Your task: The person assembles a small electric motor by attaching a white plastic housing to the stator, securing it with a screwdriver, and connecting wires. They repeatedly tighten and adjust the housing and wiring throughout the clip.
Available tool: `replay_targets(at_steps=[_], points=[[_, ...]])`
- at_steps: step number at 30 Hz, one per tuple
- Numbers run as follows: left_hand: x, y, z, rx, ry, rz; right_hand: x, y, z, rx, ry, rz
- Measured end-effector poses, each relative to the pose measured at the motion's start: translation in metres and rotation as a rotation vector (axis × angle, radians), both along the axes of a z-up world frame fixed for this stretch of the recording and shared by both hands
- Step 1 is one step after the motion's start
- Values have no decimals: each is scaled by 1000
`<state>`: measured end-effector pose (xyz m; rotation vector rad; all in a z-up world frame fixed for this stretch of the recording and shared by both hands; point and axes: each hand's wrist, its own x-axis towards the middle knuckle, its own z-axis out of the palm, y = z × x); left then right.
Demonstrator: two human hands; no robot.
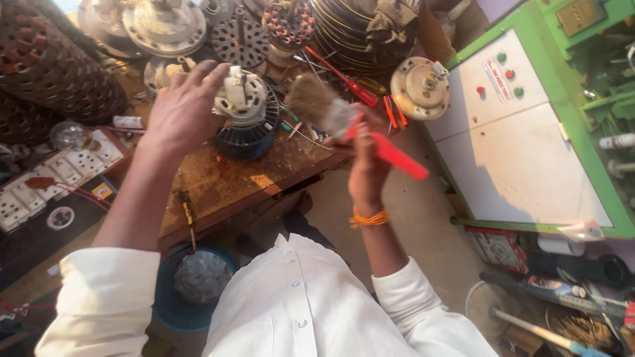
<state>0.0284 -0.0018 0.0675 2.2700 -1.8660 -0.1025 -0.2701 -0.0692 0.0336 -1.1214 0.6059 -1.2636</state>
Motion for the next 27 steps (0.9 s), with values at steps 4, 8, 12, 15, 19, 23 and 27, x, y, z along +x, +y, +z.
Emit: replay_targets(at_steps=[4, 8, 12, 15, 19, 23, 27], points=[[-27, -6, 15, 34, 103, 296, -49, -26, -10, 94, 34, -221], [-45, -23, 17, -6, -13, 373, -87, -43, -35, 186, 1, -263], [-30, -18, 14, 2, -157, 175, -122, -83, -55, 251, 26, -292], [-9, -7, 17, 11, -74, 141, -134, -121, -62, 255, 0, -326], [-25, -2, 21, 107, 189, 366, -138, -161, -71, 219, 28, -291], [-59, 0, 37, -61, 303, 425, -119, -189, -85, 279, 38, -203], [-81, -30, 51, 161, 297, 789, -95, -207, -100, 320, 58, -46]])
